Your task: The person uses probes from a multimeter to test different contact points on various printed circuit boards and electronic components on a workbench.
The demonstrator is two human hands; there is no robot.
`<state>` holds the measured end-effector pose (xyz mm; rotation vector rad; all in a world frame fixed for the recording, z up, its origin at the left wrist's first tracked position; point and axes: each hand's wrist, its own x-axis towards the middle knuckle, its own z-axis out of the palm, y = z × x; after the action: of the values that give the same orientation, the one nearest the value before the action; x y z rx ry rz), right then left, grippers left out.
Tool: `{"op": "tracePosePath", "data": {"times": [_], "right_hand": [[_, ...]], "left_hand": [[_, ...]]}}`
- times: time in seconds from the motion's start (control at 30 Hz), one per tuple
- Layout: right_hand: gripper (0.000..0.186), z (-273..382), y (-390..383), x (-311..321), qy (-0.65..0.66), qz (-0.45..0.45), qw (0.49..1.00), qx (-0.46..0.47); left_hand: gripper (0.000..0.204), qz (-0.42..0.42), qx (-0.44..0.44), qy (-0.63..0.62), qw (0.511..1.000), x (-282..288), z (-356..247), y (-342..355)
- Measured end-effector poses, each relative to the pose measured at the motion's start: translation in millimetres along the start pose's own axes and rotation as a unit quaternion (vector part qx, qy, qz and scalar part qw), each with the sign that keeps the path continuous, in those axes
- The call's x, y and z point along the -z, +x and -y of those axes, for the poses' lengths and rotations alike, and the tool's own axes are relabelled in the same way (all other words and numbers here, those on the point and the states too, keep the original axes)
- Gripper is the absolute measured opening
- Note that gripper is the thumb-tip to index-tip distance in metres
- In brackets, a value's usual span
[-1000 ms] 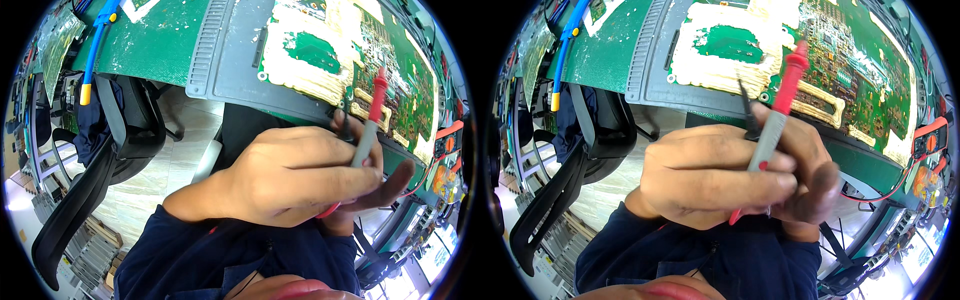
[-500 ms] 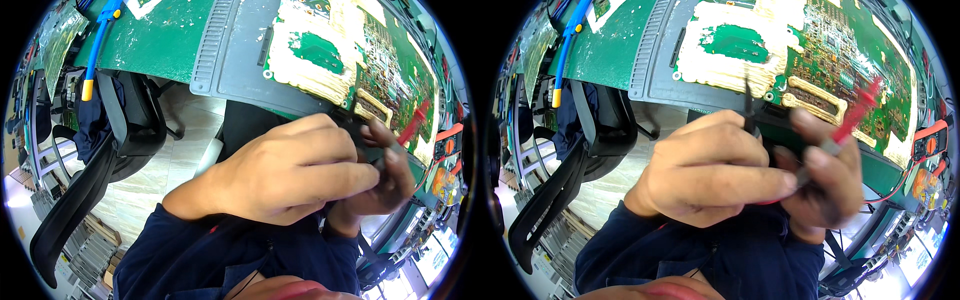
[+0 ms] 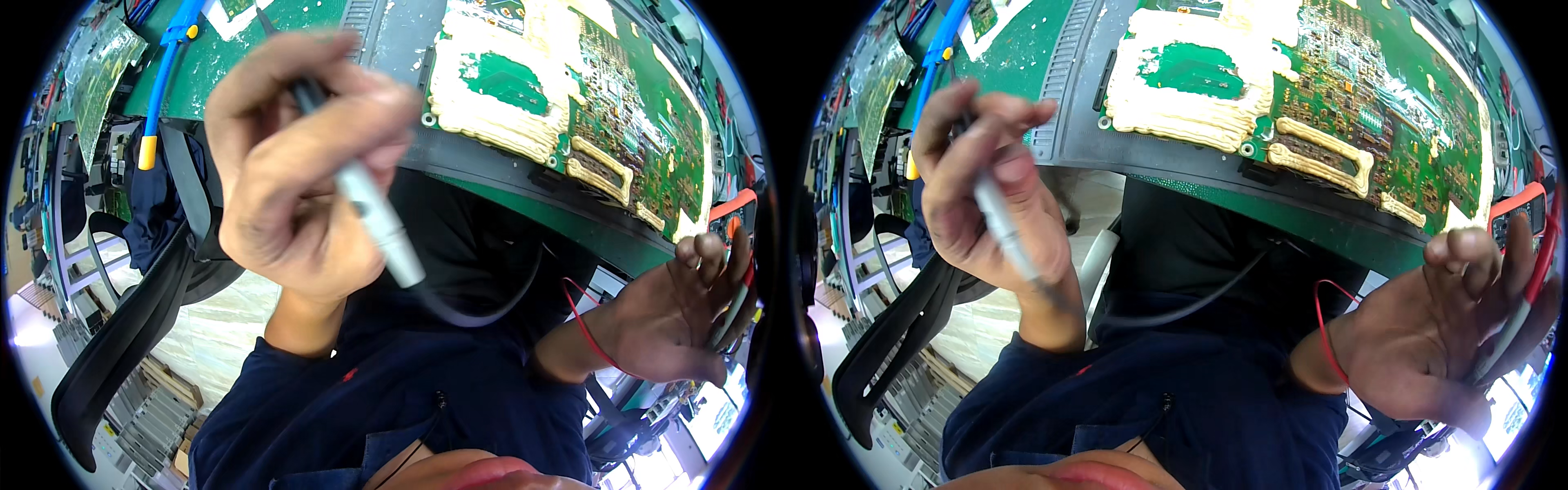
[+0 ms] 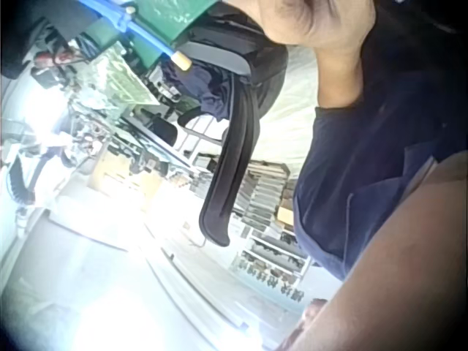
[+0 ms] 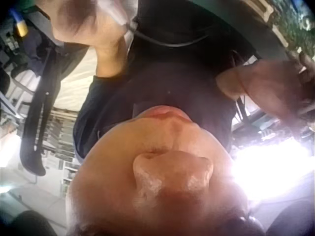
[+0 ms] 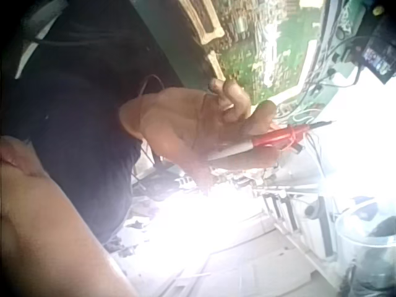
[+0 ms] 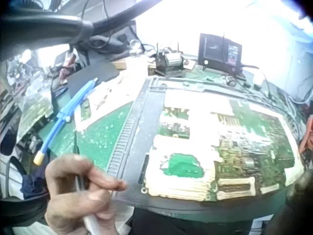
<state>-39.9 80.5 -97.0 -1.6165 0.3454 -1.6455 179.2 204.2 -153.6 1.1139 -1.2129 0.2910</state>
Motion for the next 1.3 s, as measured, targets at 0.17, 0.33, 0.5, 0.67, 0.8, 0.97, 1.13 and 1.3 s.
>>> {"op": "tracePosePath", "data": {"times": [0.17,0.33,0.5,0.67,0.8,0.97,1.13,1.3], "right_hand": [[0.056,-9.2,7.3,-12.4,-0.056,0.098,0.994,0.014],[0.052,-17.7,10.6,-12.5,-0.102,0.217,0.971,0.007],[0.041,-31.5,15.8,-32.6,-0.162,0.228,0.960,-0.015],[0.027,-30.1,8.5,-42.6,-0.169,0.194,0.963,-0.082],[0.019,-20.7,4.4,-44.6,-0.183,0.193,0.957,-0.112],[0.019,-18.4,-0.4,-47.1,-0.220,0.173,0.950,-0.137],[0.020,-20.3,-2.5,-48.7,-0.228,0.156,0.952,-0.133],[0.019,-20.9,-4.3,-50.0,-0.234,0.147,0.954,-0.120]], "left_hand": [[0.059,-0.070,0.056,-0.140,0.986,-7.1,-10.1,7.0],[0.066,-0.040,0.102,-0.090,0.990,-9.6,-11.1,5.5],[0.071,-0.047,0.159,0.017,0.986,-15.8,-16.7,1.9],[0.067,-0.077,0.154,0.016,0.985,-17.1,-6.7,-6.9],[0.066,-0.062,0.126,0.020,0.990,-16.9,-1.0,-9.4],[0.065,-0.054,0.138,0.038,0.988,-16.7,2.2,-11.2],[0.065,-0.060,0.147,0.053,0.986,-18.5,2.9,-12.0],[0.064,-0.012,0.128,0.117,0.985,-13.2,3.2,-9.3]]}}
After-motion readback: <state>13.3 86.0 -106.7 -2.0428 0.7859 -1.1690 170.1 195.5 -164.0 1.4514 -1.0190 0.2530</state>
